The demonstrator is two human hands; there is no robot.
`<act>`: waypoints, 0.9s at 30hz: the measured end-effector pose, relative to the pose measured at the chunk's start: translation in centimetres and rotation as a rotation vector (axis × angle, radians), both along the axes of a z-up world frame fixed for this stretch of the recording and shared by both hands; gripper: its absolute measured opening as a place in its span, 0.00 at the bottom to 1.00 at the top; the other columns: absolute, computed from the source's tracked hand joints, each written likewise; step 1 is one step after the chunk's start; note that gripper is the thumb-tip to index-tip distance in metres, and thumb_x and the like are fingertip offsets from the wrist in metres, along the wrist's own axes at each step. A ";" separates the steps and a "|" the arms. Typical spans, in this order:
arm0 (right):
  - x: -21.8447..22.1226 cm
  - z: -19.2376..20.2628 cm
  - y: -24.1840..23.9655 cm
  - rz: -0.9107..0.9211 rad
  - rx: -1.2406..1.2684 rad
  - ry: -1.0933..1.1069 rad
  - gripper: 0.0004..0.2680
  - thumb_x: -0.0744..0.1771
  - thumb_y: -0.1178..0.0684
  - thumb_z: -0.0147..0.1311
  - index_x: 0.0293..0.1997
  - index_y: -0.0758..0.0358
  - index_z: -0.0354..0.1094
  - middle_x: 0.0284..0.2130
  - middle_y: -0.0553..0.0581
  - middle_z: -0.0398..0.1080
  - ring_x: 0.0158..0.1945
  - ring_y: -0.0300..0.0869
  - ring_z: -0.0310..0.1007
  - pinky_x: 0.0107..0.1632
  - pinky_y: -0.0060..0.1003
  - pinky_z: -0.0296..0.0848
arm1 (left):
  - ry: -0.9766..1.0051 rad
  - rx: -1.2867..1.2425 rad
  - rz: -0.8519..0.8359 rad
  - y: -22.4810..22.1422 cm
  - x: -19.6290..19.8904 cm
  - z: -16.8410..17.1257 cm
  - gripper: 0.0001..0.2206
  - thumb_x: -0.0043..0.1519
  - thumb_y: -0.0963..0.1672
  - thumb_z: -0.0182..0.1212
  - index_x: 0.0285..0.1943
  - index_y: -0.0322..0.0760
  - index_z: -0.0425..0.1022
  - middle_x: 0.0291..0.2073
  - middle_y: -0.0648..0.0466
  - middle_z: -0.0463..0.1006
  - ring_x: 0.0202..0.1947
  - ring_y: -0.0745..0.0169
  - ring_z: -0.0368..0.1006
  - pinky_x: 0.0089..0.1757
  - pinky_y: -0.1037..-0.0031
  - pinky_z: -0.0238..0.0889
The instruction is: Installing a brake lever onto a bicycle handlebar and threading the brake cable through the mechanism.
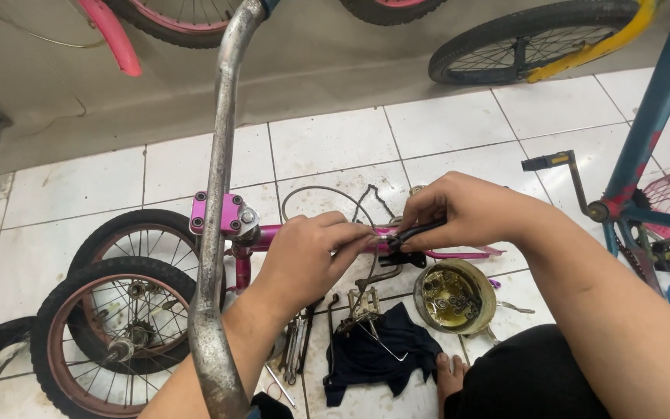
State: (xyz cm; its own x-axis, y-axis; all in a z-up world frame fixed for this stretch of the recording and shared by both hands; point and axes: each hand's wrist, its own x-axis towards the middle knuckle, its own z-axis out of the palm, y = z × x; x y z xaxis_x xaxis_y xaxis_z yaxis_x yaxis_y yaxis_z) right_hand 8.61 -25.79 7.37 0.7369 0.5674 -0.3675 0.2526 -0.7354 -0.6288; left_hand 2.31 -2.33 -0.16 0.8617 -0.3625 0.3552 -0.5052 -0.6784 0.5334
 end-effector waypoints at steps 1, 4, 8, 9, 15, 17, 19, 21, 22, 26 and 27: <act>0.0 0.0 0.0 0.000 0.000 0.000 0.07 0.59 0.56 0.68 0.38 0.57 0.84 0.18 0.57 0.81 0.24 0.44 0.77 0.37 0.35 0.78 | 0.000 0.000 0.000 0.0 -0.1 0.2 0.07 0.64 0.51 0.60 0.44 0.56 0.82 0.26 0.60 0.80 0.29 0.59 0.78 0.35 0.70 0.66; 0.1 -0.1 -0.2 -0.013 0.035 -0.004 0.07 0.59 0.56 0.68 0.37 0.58 0.84 0.18 0.58 0.81 0.24 0.45 0.77 0.36 0.36 0.77 | 0.003 -0.005 0.006 -0.1 -0.3 0.5 0.07 0.64 0.51 0.59 0.44 0.56 0.82 0.27 0.60 0.81 0.29 0.57 0.78 0.34 0.69 0.68; 0.5 -0.6 -0.7 -0.026 0.112 0.014 0.07 0.58 0.57 0.69 0.37 0.59 0.84 0.18 0.58 0.81 0.24 0.43 0.76 0.35 0.35 0.77 | 0.001 -0.011 0.012 -0.3 -0.5 1.2 0.07 0.64 0.51 0.59 0.44 0.57 0.82 0.25 0.60 0.81 0.28 0.57 0.79 0.33 0.69 0.69; 0.5 -0.7 -0.8 -0.030 0.144 0.028 0.07 0.58 0.58 0.70 0.36 0.58 0.84 0.18 0.57 0.81 0.24 0.42 0.76 0.35 0.35 0.77 | 0.001 -0.004 0.018 -0.4 -0.6 1.5 0.07 0.64 0.51 0.58 0.44 0.58 0.82 0.25 0.61 0.81 0.27 0.57 0.79 0.33 0.70 0.69; 0.7 -1.6 -1.0 -0.052 0.200 0.154 0.09 0.57 0.59 0.72 0.38 0.62 0.84 0.19 0.58 0.82 0.24 0.41 0.76 0.34 0.33 0.76 | -0.047 0.008 -0.046 -0.7 -1.0 3.0 0.09 0.65 0.49 0.56 0.49 0.61 0.82 0.22 0.58 0.80 0.27 0.51 0.78 0.34 0.66 0.68; 0.6 -1.6 -1.1 -0.051 0.213 0.172 0.09 0.57 0.59 0.72 0.37 0.62 0.84 0.20 0.58 0.83 0.24 0.40 0.76 0.34 0.33 0.76 | -0.042 0.006 -0.056 -0.7 -1.0 2.8 0.08 0.65 0.50 0.58 0.48 0.62 0.82 0.21 0.60 0.80 0.27 0.54 0.78 0.34 0.68 0.68; 0.6 -1.6 -1.1 -0.046 0.228 0.190 0.09 0.57 0.60 0.73 0.37 0.62 0.84 0.20 0.58 0.83 0.24 0.40 0.77 0.34 0.34 0.76 | -0.039 0.005 -0.062 -0.6 -1.0 2.8 0.08 0.64 0.51 0.60 0.48 0.62 0.82 0.21 0.62 0.80 0.27 0.57 0.77 0.35 0.70 0.67; 0.7 -1.5 -1.2 -0.049 0.229 0.210 0.09 0.57 0.60 0.73 0.37 0.63 0.84 0.21 0.59 0.83 0.24 0.40 0.77 0.34 0.34 0.76 | -0.100 0.066 -0.072 -0.3 -0.9 2.8 0.08 0.64 0.52 0.58 0.47 0.65 0.81 0.21 0.62 0.76 0.30 0.56 0.76 0.39 0.67 0.64; 0.8 -1.7 -1.2 -0.050 0.230 0.211 0.09 0.57 0.60 0.73 0.37 0.63 0.84 0.21 0.59 0.83 0.24 0.40 0.77 0.34 0.34 0.76 | -0.099 0.066 -0.074 -0.4 -0.8 2.7 0.08 0.64 0.52 0.58 0.47 0.65 0.81 0.21 0.62 0.76 0.30 0.56 0.76 0.39 0.67 0.64; 1.1 -2.3 -1.5 -0.026 0.294 0.227 0.09 0.57 0.61 0.73 0.37 0.65 0.83 0.20 0.60 0.82 0.22 0.39 0.75 0.31 0.32 0.75 | -0.054 0.044 -0.052 -0.4 -0.6 2.3 0.07 0.64 0.52 0.58 0.48 0.67 0.81 0.20 0.63 0.71 0.30 0.61 0.71 0.42 0.70 0.58; 1.2 -2.4 -1.5 -0.026 0.311 0.231 0.09 0.57 0.61 0.73 0.37 0.66 0.83 0.20 0.60 0.82 0.22 0.39 0.75 0.31 0.32 0.75 | -0.032 0.029 -0.048 -0.4 -0.6 2.2 0.08 0.64 0.53 0.58 0.48 0.68 0.81 0.19 0.63 0.71 0.29 0.62 0.70 0.42 0.71 0.57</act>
State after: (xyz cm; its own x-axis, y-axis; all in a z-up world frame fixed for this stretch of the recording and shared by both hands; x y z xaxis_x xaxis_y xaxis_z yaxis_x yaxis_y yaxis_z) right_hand 9.82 -27.32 4.95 0.6705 0.6603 -0.3383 0.0623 -0.5045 -0.8612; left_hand 1.74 -2.71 2.07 0.8315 -0.4138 0.3707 -0.5539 -0.6681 0.4968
